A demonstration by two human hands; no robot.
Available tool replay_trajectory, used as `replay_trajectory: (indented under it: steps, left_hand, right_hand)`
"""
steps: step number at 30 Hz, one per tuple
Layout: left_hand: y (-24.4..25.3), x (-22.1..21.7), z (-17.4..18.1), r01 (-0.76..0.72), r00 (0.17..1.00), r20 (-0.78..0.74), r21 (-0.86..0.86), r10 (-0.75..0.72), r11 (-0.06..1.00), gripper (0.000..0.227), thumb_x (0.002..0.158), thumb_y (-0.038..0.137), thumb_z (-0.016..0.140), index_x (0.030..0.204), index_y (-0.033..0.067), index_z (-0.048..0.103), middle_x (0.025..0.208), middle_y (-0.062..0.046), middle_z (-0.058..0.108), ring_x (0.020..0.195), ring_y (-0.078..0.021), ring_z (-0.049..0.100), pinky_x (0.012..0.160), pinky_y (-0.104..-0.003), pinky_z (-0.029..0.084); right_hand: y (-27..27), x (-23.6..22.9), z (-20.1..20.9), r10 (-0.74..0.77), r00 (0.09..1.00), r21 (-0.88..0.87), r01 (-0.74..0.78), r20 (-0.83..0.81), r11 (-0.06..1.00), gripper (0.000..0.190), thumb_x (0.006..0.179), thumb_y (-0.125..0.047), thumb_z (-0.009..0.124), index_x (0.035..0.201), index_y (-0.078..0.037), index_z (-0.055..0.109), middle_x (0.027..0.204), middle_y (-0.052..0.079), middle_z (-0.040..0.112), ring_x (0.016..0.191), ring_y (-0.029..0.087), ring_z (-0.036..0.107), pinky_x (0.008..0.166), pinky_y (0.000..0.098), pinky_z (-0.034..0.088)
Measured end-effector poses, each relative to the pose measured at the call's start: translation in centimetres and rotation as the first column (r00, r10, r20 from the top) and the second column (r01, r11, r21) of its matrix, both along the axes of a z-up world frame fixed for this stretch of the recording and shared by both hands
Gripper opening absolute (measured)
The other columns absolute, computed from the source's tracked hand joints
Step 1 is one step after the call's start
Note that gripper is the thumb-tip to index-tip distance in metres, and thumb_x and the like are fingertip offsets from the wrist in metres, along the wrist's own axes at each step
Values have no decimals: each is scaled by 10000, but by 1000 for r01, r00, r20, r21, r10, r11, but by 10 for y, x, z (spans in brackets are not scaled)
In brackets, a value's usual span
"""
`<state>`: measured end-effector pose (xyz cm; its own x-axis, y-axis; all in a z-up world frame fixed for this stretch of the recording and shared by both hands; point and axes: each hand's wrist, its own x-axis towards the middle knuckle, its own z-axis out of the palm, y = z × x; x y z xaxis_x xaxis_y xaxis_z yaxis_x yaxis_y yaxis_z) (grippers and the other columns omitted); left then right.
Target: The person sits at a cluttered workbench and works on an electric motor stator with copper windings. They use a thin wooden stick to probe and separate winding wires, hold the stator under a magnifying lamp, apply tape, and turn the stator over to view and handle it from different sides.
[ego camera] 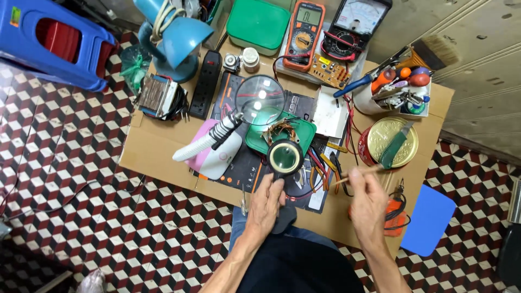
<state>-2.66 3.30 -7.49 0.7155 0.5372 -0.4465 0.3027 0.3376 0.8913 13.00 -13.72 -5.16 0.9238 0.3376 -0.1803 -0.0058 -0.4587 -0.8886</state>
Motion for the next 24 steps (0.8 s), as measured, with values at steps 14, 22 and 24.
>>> replay_trajectory:
  steps: [14, 22, 24]
  left_hand:
    - [24, 31, 8, -16, 996, -81, 101, 24, 995, 337, 1029, 310, 574, 1237, 56, 649, 649, 26, 484, 603, -57, 450, 550, -243, 397]
    - [29, 31, -15, 20, 1000, -5, 179, -19, 984, 348, 1029, 307, 608, 1256, 45, 645, 831, -16, 669, 772, -75, 612, 686, -239, 499]
    - [32, 33, -2, 35, 998, -51, 139, -28, 990, 351, 1013, 306, 607, 1261, 59, 639, 852, -27, 690, 770, -92, 620, 677, -262, 505]
  right_hand:
    - [69, 24, 8, 165, 974, 180, -136, -158, 974, 335, 1077, -268, 534, 1103, 0, 734, 860, 18, 679, 757, 67, 537, 692, 226, 436]
    - [83, 27, -6, 155, 935, 211, -89, -320, 973, 335, 1050, -272, 557, 1215, -35, 728, 766, -30, 614, 628, 30, 467, 542, 187, 382]
    - [82, 27, -10, 149, 943, 217, -85, -296, 972, 321, 1051, -257, 560, 1210, -32, 725, 772, -28, 620, 626, 26, 464, 540, 184, 380]
